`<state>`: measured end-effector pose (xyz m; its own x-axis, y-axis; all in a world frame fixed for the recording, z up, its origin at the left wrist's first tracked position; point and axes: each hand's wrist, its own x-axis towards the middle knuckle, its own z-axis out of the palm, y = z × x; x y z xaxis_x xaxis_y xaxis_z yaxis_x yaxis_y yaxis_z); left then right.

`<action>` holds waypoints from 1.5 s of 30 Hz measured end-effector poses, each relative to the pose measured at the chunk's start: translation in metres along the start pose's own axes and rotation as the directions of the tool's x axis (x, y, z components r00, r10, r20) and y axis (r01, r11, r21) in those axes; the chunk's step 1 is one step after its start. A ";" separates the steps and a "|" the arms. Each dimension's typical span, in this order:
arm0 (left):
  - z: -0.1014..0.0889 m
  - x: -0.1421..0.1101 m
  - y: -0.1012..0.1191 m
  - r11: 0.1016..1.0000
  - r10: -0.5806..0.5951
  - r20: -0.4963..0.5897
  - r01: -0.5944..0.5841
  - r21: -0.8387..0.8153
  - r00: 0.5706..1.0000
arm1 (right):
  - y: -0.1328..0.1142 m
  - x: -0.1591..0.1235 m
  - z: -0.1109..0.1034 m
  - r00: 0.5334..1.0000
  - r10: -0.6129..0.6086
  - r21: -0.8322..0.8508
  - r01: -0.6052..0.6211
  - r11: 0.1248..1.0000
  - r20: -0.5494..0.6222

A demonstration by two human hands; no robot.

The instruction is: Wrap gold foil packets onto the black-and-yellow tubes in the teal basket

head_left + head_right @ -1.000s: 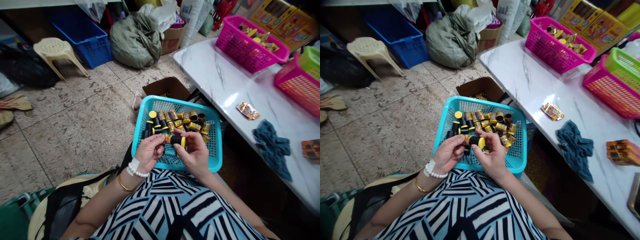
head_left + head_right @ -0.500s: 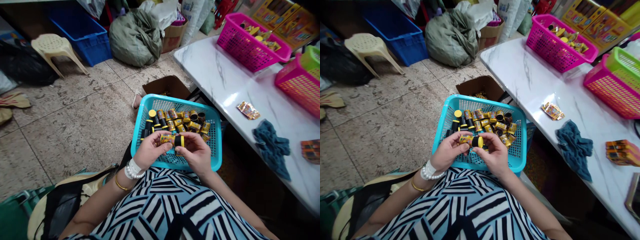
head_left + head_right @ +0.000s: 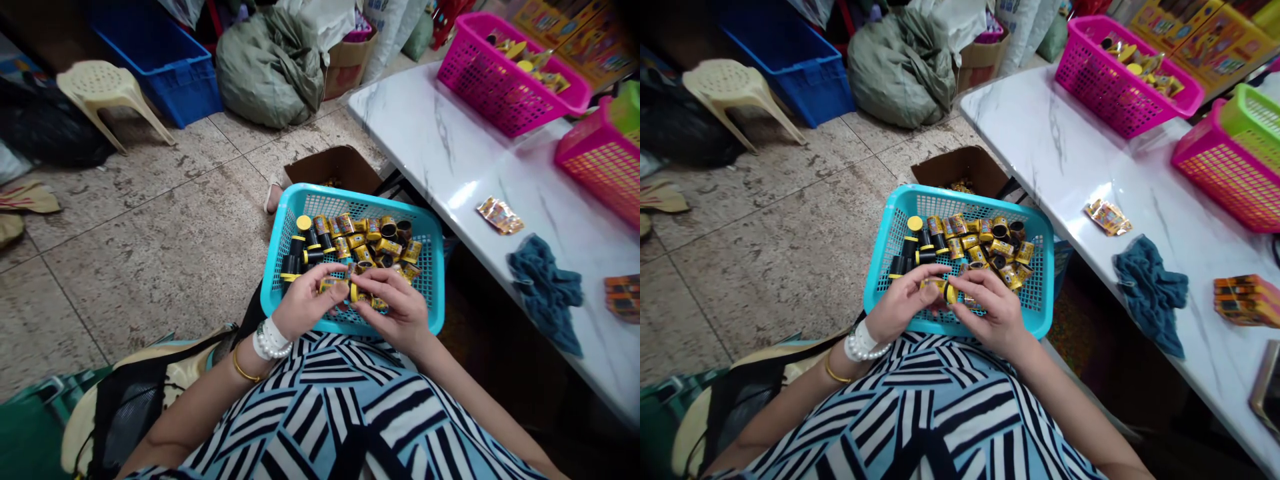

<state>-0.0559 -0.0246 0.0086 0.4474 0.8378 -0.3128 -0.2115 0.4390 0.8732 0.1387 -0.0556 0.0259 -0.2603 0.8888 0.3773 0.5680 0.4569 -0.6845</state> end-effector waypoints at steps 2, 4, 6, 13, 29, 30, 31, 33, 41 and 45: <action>-0.004 0.001 -0.002 0.996 -0.070 0.027 0.071 -0.051 0.997 | 0.002 -0.002 -0.001 0.999 -0.002 -0.035 0.001 0.999 -0.032; -0.006 0.002 -0.003 0.994 -0.094 0.026 0.095 -0.059 0.995 | 0.005 -0.005 -0.002 0.999 0.006 -0.057 -0.008 0.998 -0.039; -0.005 0.002 -0.004 0.999 -0.046 0.019 0.047 -0.022 0.999 | 0.006 -0.008 -0.001 0.999 0.022 -0.053 -0.024 0.998 -0.045; 0.007 -0.003 0.002 0.956 0.229 0.023 -0.230 0.180 0.973 | -0.004 -0.009 0.010 0.954 0.298 0.258 -0.281 0.924 -0.029; -0.004 0.006 -0.009 0.939 0.205 -0.073 -0.176 0.295 0.976 | 0.006 -0.001 0.027 0.714 0.661 0.555 -0.655 0.513 0.232; -0.004 0.006 -0.008 0.928 0.213 -0.062 -0.182 0.325 0.975 | 0.008 0.000 0.026 0.669 0.675 0.577 -0.697 0.425 0.311; -0.005 0.006 -0.006 0.926 0.199 -0.048 -0.172 0.336 0.979 | 0.010 0.000 0.024 0.644 0.667 0.581 -0.724 0.372 0.375; -0.007 0.008 -0.006 0.945 0.133 -0.029 -0.117 0.305 0.991 | 0.014 0.002 0.018 0.646 0.622 0.571 -0.738 0.360 0.443; -0.009 0.012 -0.012 0.989 -0.137 0.085 0.141 -0.049 0.987 | 0.012 0.006 0.012 0.907 0.369 0.542 -0.417 0.729 0.201; -0.008 0.010 -0.009 0.939 -0.200 0.190 0.244 -0.241 0.961 | 0.009 0.004 0.020 0.934 0.354 0.535 -0.322 0.781 0.046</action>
<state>-0.0566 -0.0175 -0.0055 0.6376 0.6555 -0.4047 -0.2992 0.6948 0.6541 0.1272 -0.0475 0.0092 -0.0780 0.9936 0.0815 0.1093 0.0898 -0.9899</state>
